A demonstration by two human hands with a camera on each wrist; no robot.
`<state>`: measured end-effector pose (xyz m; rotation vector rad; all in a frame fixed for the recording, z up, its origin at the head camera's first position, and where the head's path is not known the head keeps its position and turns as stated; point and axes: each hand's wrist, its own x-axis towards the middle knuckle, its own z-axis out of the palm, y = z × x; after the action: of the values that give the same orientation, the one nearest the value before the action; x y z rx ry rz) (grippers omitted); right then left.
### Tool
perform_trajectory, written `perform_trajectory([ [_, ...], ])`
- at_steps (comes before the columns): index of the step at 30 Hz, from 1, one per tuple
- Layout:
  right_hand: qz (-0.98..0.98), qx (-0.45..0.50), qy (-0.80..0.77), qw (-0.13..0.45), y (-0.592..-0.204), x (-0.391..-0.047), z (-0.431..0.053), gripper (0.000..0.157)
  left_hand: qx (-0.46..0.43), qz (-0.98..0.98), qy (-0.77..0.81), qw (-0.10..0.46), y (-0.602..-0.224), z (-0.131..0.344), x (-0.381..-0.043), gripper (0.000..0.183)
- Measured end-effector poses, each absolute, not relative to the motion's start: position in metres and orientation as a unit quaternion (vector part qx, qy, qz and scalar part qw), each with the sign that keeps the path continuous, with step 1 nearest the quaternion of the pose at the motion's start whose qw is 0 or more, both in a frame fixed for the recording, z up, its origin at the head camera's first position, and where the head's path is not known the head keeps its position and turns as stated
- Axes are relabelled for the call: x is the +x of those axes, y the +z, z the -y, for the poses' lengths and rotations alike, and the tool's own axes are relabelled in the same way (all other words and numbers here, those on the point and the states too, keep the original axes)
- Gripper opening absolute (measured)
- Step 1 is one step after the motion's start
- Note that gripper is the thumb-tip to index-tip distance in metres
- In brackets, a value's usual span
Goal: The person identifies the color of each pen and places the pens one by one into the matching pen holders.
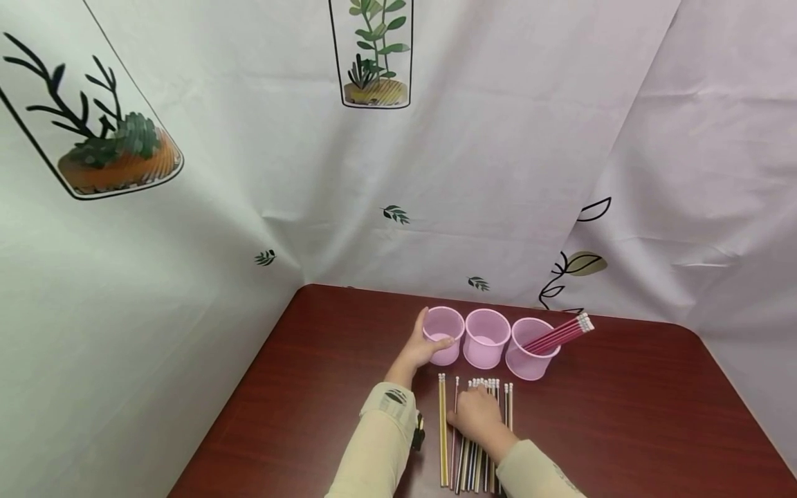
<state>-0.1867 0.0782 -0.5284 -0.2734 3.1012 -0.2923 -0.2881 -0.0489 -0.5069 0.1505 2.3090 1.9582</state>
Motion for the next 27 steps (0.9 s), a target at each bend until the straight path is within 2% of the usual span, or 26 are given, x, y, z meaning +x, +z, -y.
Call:
perform_trajectory([
  [11,-0.988,-0.071,-0.136,-0.022,-0.527,-0.187,-0.079,0.034,0.045,-0.761,0.645,0.059,-0.505,0.050,-0.287,0.097],
  [19,-0.974,-0.066,-0.204,-0.077,-0.502,-0.194,-0.088,0.031,0.048,-0.762,0.643,0.059,-0.506,0.051,-0.287,0.096],
  [27,-0.960,-0.036,-0.266,-0.083,-0.475,-0.202,-0.101,0.026,0.052,-0.759,0.646,0.057,-0.506,0.050,-0.287,0.096],
])
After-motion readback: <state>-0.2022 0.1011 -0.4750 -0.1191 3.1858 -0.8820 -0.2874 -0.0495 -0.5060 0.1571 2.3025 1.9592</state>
